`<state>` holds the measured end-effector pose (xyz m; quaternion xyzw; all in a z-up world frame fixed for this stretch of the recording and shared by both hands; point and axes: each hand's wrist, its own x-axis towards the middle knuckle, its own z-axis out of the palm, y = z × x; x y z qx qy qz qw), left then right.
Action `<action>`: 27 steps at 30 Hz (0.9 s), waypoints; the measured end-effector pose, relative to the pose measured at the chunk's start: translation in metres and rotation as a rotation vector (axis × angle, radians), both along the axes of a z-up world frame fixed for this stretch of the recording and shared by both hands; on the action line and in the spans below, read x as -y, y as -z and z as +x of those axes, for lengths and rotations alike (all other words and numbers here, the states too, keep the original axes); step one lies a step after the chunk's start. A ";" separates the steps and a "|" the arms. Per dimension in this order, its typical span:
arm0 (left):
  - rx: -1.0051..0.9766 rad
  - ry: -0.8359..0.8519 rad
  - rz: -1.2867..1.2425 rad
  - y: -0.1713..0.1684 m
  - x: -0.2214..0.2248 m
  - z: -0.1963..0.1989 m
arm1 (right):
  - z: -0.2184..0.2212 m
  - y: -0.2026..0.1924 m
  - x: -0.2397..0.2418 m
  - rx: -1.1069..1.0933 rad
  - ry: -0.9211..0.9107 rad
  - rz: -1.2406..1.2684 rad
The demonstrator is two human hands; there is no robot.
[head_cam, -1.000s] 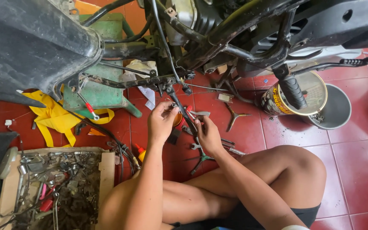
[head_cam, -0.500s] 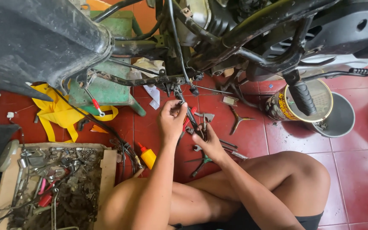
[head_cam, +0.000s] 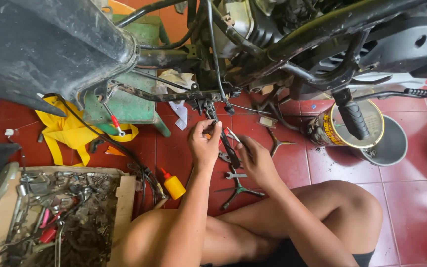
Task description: Performing a final check and adjustment of engine components and wiring on a motorcycle frame using hand tools.
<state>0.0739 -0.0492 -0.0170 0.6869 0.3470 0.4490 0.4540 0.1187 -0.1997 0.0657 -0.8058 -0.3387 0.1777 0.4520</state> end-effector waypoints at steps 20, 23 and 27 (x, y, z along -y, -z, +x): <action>-0.032 -0.069 -0.008 -0.005 0.003 0.004 | 0.019 0.012 -0.056 0.010 0.152 0.087; -0.054 -0.090 -0.014 -0.004 0.005 0.008 | 0.023 0.003 -0.056 -0.005 0.145 0.085; -0.020 -0.072 -0.007 -0.007 0.010 0.009 | 0.029 -0.017 -0.056 0.103 0.081 0.002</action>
